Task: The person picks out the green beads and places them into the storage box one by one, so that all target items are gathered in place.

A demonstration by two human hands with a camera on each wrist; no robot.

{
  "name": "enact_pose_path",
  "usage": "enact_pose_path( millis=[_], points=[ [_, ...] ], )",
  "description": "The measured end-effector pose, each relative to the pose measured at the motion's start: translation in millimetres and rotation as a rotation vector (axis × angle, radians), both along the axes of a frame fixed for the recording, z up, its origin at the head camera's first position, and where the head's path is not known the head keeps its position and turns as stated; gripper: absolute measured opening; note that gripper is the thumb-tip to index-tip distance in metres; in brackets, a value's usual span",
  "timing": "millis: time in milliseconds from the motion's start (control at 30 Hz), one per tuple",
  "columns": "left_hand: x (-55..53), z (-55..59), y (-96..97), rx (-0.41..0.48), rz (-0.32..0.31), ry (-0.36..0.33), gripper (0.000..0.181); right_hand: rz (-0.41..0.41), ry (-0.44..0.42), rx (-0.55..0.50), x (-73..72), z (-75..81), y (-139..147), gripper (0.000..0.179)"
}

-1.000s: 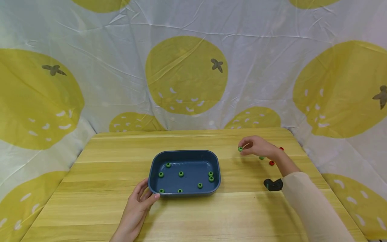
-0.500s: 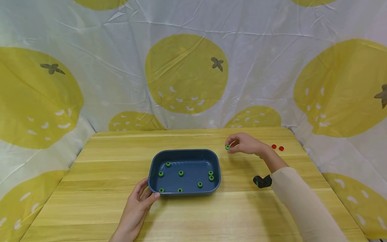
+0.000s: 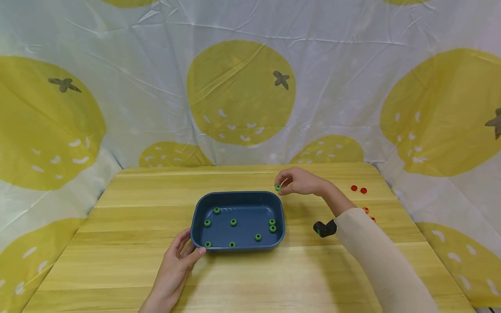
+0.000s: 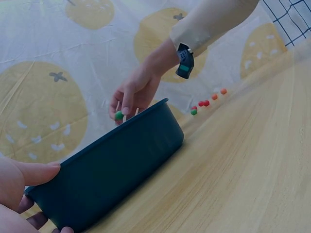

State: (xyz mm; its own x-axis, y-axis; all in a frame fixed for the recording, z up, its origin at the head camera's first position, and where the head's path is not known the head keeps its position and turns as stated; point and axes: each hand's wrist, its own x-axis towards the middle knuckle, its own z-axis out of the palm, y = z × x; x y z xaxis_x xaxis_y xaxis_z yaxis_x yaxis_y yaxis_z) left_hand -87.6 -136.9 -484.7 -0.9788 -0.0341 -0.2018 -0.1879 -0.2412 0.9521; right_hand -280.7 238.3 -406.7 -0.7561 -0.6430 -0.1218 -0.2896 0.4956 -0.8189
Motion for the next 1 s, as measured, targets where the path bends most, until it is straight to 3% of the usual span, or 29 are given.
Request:
enact_pose_path(
  millis=[600,1000],
  points=[
    [0.1,0.9,0.6,0.004,0.005,0.007,0.074,0.094,-0.007,-0.01,-7.5,12.1,-47,0.024],
    [1.5,2.3,0.3,-0.007,0.011,0.001,0.075,0.163,0.005,-0.09,-12.6,18.8,-83,0.025]
  ],
)
